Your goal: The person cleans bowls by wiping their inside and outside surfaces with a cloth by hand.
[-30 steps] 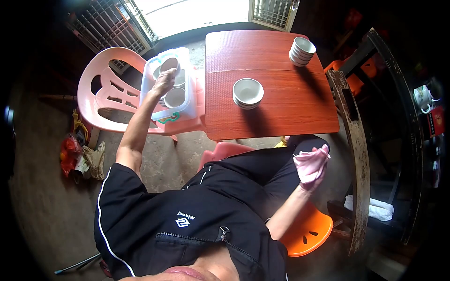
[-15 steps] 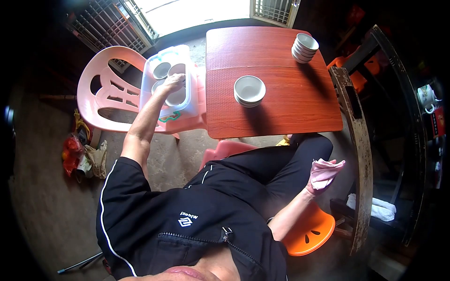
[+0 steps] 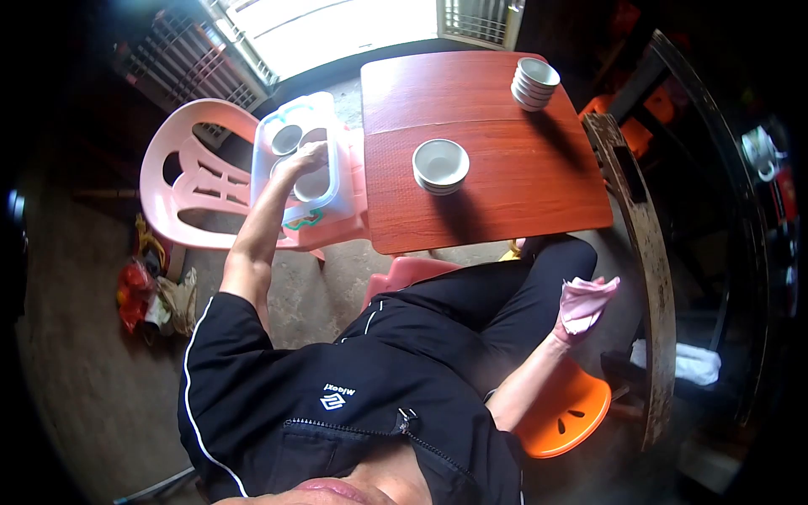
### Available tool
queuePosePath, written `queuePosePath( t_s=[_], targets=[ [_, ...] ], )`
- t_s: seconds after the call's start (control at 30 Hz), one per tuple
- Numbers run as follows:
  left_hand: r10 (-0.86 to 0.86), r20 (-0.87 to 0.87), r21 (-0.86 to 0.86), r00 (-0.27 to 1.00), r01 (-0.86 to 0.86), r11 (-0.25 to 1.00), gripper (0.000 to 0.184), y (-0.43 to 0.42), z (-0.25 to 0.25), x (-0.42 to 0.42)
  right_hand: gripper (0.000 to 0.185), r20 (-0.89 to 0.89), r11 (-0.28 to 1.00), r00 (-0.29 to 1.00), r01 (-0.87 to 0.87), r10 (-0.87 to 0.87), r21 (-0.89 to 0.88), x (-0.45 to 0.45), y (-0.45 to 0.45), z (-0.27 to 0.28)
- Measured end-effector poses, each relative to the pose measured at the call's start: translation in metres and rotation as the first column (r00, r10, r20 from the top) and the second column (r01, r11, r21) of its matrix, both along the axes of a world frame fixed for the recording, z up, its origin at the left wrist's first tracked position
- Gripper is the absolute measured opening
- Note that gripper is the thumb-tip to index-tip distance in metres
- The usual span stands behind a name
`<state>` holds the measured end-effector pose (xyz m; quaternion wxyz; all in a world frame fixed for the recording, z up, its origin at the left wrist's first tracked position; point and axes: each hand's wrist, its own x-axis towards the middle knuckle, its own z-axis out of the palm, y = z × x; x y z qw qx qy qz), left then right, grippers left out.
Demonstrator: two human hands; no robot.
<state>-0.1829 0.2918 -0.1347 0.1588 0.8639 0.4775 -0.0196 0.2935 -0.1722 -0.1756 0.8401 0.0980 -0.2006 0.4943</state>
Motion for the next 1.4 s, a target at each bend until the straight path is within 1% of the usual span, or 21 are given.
queuePosePath(
  t_s=[0.03,0.07,0.1,0.17,0.2,0.23,0.27,0.3,0.37,0.5,0.77,0.87,0.93,1.0,1.07,1.13,1.17,1.23,1.3,1.33,1.4],
  targets=[
    [-0.010,0.079,0.040,0.997,0.007,0.999,0.031,-0.004,0.002,-0.001,0.040,0.029,0.999,0.999,-0.042,0.041,0.023,0.000,0.004,0.005],
    [0.063,0.044,0.140,0.997,-0.068,0.988,0.033,-0.012,0.012,0.006,0.041,0.104,0.990,0.988,0.119,-0.111,-0.073,-0.010,0.001,0.015],
    [0.140,0.018,0.240,0.990,-0.140,0.961,0.036,-0.019,0.024,0.013,0.042,-0.066,0.998,0.997,0.047,-0.050,-0.050,-0.007,0.000,0.012],
    [0.066,0.344,0.482,0.937,-0.236,0.844,0.041,-0.038,0.035,0.034,0.044,-0.394,0.996,0.914,-0.085,0.095,0.041,0.003,0.005,-0.007],
    [0.159,0.374,0.287,0.914,-0.277,0.917,0.039,-0.077,0.079,0.064,0.045,-0.537,0.985,0.825,-0.137,0.172,0.105,0.008,0.005,-0.016],
    [0.260,0.380,0.079,0.887,-0.312,0.947,0.037,-0.115,0.119,0.097,0.046,-0.384,0.987,0.922,-0.010,-0.052,-0.158,-0.001,0.008,-0.005],
    [-0.020,0.486,0.211,0.874,-0.095,0.973,0.037,-0.122,0.104,0.111,0.047,-0.168,0.903,0.963,0.128,-0.213,-0.411,-0.010,0.011,0.007],
    [-0.303,0.544,0.361,0.782,0.108,0.926,0.038,-0.128,0.090,0.124,0.047,-0.097,0.848,0.959,0.186,-0.267,-0.496,-0.019,0.016,0.012],
    [-0.503,0.275,0.501,0.819,0.325,0.802,0.038,-0.161,0.097,0.160,0.049,0.041,0.834,0.968,0.234,-0.247,-0.499,-0.037,0.031,0.026],
    [-0.483,-0.015,0.376,0.875,0.453,0.809,0.039,-0.170,0.070,0.196,0.054,-0.019,0.880,0.984,0.148,-0.175,-0.451,-0.072,0.058,0.041],
    [-0.525,0.142,0.283,0.839,0.474,0.834,0.021,-0.158,0.043,0.194,0.047,-0.009,0.888,0.993,0.100,-0.116,-0.449,-0.095,0.072,0.028],
    [-0.512,0.264,0.273,0.817,0.446,0.852,0.014,-0.161,0.045,0.195,0.046,-0.106,0.697,0.956,0.122,-0.275,-0.707,-0.106,0.069,0.073],
    [-0.527,0.377,0.366,0.762,0.400,0.840,0.013,-0.182,0.058,0.194,0.048,0.274,0.605,0.944,0.328,-0.183,-0.726,-0.112,0.068,0.070],
    [-0.577,0.433,0.496,0.692,0.351,0.794,0.012,-0.199,0.070,0.201,0.050,0.676,0.506,0.709,0.666,-0.199,-0.548,-0.121,0.065,0.103],
    [-0.460,0.495,0.353,0.737,0.313,0.882,0.012,-0.237,0.090,0.201,0.053,0.962,0.330,0.107,0.944,-0.250,-0.019,-0.138,0.074,0.135],
    [-0.445,0.516,0.198,0.732,0.404,0.893,0.014,-0.274,0.096,0.199,0.048,0.789,0.122,-0.582,0.784,-0.197,0.609,-0.145,0.089,0.137],
    [-0.487,0.497,0.106,0.718,0.506,0.856,0.015,-0.290,0.103,0.198,0.046,0.792,0.196,-0.589,0.767,-0.160,0.611,-0.143,0.092,0.124],
    [-0.105,0.801,-0.309,0.589,0.559,0.770,0.023,-0.308,0.111,0.202,0.046,0.864,0.402,-0.503,0.788,-0.017,0.467,-0.126,0.101,0.081],
    [-0.013,0.815,-0.420,0.579,0.606,0.676,0.027,-0.317,0.122,0.206,0.039,0.832,0.289,-0.543,0.783,-0.114,0.551,-0.105,0.080,0.082],
    [0.073,0.820,-0.489,0.568,0.628,0.606,0.028,-0.319,0.120,0.209,0.042,0.996,0.550,-0.084,0.830,-0.037,0.090,-0.094,0.078,0.088],
    [0.120,0.775,-0.567,0.620,0.600,0.565,0.029,-0.319,0.125,0.218,0.036,0.888,0.738,0.449,0.565,0.099,-0.368,-0.073,0.070,0.105]
  ],
)
